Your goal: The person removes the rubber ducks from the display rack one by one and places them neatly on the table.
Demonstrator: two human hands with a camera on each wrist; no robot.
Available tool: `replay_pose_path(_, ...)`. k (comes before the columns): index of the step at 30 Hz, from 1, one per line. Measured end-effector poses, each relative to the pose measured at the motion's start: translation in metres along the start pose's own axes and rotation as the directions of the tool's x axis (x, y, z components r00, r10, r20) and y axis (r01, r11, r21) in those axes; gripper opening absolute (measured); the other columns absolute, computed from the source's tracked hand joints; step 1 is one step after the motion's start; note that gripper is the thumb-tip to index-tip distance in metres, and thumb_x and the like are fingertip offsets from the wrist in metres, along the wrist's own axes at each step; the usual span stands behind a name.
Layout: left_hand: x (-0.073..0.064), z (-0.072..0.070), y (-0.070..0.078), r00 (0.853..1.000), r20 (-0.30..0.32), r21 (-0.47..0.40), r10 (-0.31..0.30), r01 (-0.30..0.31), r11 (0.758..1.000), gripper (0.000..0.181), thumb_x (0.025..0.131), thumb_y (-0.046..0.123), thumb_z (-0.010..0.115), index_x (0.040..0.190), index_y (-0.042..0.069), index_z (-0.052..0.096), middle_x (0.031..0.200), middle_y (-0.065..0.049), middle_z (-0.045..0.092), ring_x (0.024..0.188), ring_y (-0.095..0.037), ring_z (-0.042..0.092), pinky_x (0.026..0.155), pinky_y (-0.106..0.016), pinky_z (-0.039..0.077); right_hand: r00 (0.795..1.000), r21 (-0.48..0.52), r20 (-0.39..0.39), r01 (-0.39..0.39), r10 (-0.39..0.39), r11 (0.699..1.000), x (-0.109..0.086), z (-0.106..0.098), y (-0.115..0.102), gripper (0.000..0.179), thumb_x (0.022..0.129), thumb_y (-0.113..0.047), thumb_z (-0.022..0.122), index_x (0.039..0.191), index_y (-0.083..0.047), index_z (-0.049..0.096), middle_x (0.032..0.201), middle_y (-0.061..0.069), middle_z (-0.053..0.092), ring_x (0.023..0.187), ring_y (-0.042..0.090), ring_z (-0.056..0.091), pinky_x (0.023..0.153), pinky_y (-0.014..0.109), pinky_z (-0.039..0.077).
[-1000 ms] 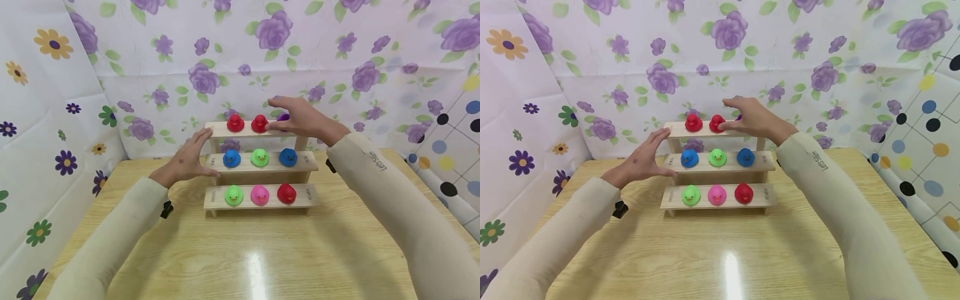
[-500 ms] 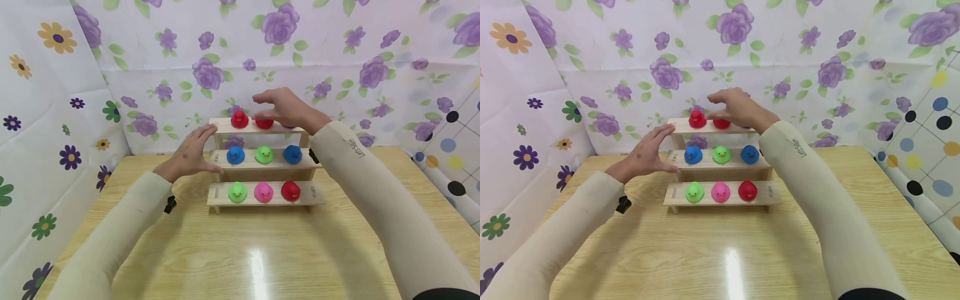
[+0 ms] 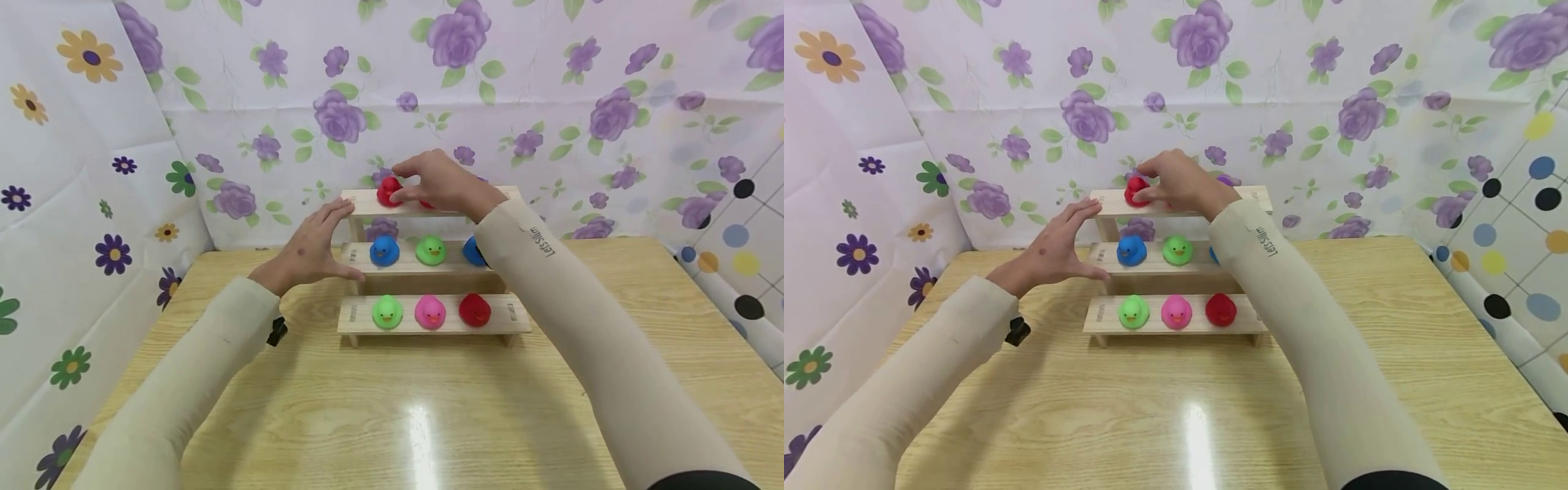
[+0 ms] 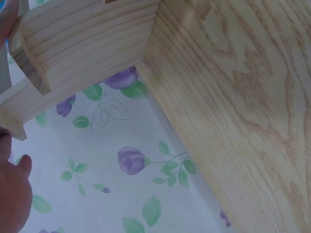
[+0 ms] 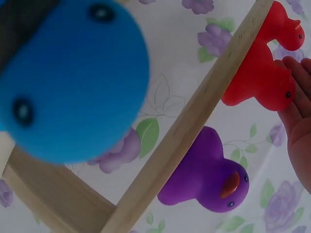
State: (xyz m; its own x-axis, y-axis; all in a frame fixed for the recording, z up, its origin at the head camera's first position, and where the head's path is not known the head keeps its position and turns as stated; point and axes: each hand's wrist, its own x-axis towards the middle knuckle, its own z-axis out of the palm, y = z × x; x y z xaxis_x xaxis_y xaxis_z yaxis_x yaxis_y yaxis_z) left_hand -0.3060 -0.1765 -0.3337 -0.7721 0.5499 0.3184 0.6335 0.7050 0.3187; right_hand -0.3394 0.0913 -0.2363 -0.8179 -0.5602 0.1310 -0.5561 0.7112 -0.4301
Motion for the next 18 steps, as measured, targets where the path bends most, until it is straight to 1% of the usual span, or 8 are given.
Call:
replay_pose_path(5, 0.0002, 0.0004, -0.0001, 1.0, -0.003, -0.008, 0.005, -0.005, 1.0, 0.12, 0.062, 0.05, 0.093, 0.154, 0.003, 0.031, 0.16, -0.013, 0.026, 0.149, -0.03, 0.021, 0.118, -0.058, 0.022, 0.998, -0.047, -0.03, 0.062, -0.063, 0.997, 0.0041, 0.005, -0.0014, 0.046, 0.091, -0.026, 0.075, 0.131, -0.005, 0.066, 0.123, 0.012, 0.068, 0.12, 0.03, 0.06, 0.106, 0.038, 0.046)
replay_pose_path(7, 0.0002, 0.0007, 0.0, 1.0, -0.005, -0.011, 0.005, -0.006, 1.0, 0.12, 0.062, 0.049, 0.094, 0.154, 0.003, 0.031, 0.16, -0.013, 0.026, 0.149, -0.03, 0.021, 0.117, -0.059, 0.023, 0.996, -0.064, -0.038, 0.073, -0.076, 0.995, 0.0051, 0.0068, -0.0017, 0.042, 0.092, -0.025, 0.074, 0.128, -0.006, 0.069, 0.119, 0.011, 0.07, 0.116, 0.029, 0.061, 0.104, 0.037, 0.048)
replay_pose_path(14, -0.002, 0.0027, 0.0001, 1.0, -0.015, -0.035, -0.003, 0.002, 0.999, 0.122, 0.061, 0.049, 0.094, 0.155, 0.004, 0.03, 0.161, -0.012, 0.025, 0.147, -0.034, 0.024, 0.116, -0.06, 0.026, 0.998, -0.091, -0.028, 0.045, -0.047, 0.995, 0.0075, 0.0108, -0.0066, 0.038, 0.094, -0.021, 0.072, 0.129, -0.005, 0.069, 0.116, 0.01, 0.07, 0.102, 0.024, 0.06, 0.095, 0.032, 0.052)
replay_pose_path(16, -0.002, 0.0031, -0.0003, 1.0, -0.021, -0.035, 0.001, -0.002, 0.999, 0.121, 0.061, 0.048, 0.094, 0.155, 0.004, 0.03, 0.161, -0.012, 0.025, 0.147, -0.034, 0.024, 0.116, -0.059, 0.026, 0.998, -0.093, -0.029, 0.047, -0.049, 0.995, 0.0078, 0.011, -0.007, 0.038, 0.095, -0.021, 0.071, 0.129, -0.005, 0.068, 0.116, 0.01, 0.07, 0.102, 0.024, 0.06, 0.094, 0.032, 0.052)
replay_pose_path(18, -0.0014, 0.0036, -0.0005, 1.0, -0.022, -0.031, 0.005, -0.006, 0.999, 0.121, 0.061, 0.048, 0.094, 0.155, 0.004, 0.03, 0.161, -0.012, 0.025, 0.147, -0.033, 0.024, 0.116, -0.059, 0.026, 0.998, -0.087, -0.031, 0.054, -0.057, 0.995, 0.0074, 0.0097, -0.0064, 0.038, 0.095, -0.02, 0.07, 0.129, -0.005, 0.068, 0.118, 0.011, 0.07, 0.106, 0.025, 0.061, 0.095, 0.033, 0.052)
